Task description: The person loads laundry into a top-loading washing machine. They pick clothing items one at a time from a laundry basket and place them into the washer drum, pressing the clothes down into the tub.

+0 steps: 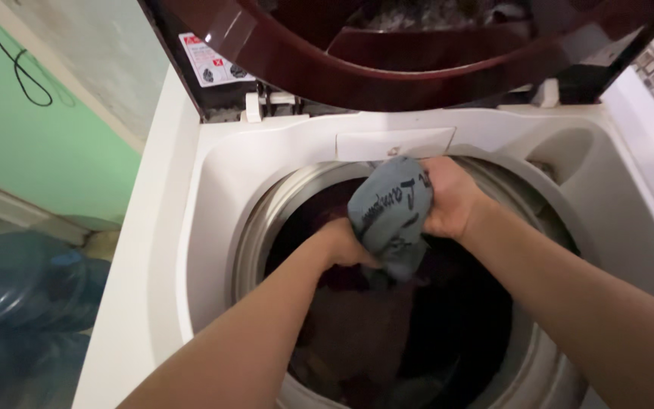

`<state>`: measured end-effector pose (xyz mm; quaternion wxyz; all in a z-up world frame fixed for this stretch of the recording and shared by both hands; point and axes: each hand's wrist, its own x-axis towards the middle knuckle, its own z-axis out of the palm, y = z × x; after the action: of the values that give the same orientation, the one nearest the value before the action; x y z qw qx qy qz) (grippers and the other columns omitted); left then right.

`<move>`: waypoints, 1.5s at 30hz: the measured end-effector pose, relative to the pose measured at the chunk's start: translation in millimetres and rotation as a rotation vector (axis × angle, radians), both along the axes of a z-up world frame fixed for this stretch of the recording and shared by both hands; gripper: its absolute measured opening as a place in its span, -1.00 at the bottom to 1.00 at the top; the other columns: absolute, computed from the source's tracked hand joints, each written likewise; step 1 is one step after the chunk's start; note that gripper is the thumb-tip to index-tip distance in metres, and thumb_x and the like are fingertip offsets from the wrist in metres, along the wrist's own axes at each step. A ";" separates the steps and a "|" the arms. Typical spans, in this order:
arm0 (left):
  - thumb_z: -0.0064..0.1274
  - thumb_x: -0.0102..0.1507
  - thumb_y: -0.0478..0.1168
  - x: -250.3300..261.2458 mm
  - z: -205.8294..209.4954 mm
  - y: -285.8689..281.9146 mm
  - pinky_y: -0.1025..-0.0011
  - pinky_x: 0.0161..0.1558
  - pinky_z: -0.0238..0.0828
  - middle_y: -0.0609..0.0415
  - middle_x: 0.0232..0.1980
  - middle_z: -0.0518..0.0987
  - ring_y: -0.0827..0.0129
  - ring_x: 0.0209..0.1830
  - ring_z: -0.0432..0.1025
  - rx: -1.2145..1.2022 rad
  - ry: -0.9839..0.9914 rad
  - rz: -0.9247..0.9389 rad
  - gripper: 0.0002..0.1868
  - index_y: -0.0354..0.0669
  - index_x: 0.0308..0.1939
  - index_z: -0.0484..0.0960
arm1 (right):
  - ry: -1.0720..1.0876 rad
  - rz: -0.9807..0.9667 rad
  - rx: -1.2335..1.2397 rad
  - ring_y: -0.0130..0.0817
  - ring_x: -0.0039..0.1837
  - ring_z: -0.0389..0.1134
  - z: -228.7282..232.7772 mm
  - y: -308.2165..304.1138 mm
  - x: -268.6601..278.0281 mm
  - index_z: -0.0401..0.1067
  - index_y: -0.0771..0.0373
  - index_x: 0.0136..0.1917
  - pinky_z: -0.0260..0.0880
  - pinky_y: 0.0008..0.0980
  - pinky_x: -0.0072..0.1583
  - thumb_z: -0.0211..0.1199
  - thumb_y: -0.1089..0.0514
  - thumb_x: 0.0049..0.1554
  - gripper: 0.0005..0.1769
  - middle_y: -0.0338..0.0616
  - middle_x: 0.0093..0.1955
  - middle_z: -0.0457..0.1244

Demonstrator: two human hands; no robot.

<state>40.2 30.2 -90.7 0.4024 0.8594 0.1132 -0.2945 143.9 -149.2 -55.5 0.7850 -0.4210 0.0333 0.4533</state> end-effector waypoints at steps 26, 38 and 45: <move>-0.03 0.16 -0.31 1.1 159.3 -15.5 0.23 0.07 0.50 0.00 -0.10 0.64 0.19 -0.05 0.53 -1.568 -0.254 0.577 -0.73 -0.27 -0.06 0.55 | -0.599 0.206 -0.633 -0.25 0.20 0.41 65.2 -50.8 -63.9 0.44 0.13 0.24 0.48 -0.23 0.19 0.41 0.06 -0.01 -0.46 -0.13 0.18 0.39; 0.61 -0.19 0.03 -54.6 129.2 13.7 0.34 0.50 -0.04 -0.24 0.56 0.14 0.15 0.59 0.04 -0.178 -0.600 -0.006 0.57 -0.33 0.57 -0.26 | -0.729 0.280 -0.644 -0.26 -0.15 0.42 146.1 -50.2 -29.2 0.58 0.42 -0.07 0.44 -0.27 -0.01 0.21 0.37 -0.14 -0.67 0.00 -0.15 0.44; 0.50 -0.19 -0.02 -63.0 139.7 -60.2 0.29 0.36 0.28 -0.12 0.41 0.38 0.19 0.42 0.31 -0.723 -0.700 0.268 0.30 -0.24 0.52 0.08 | -0.383 0.015 -0.127 -0.26 -0.08 0.43 136.0 -19.3 -56.5 0.51 0.37 0.00 0.46 -0.25 0.05 0.14 0.10 0.07 -0.67 -0.07 -0.08 0.41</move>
<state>-22.9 -30.1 49.1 0.7215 0.6904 -0.0282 0.0444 87.4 -168.6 80.5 0.7454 -0.5485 -0.0909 0.3677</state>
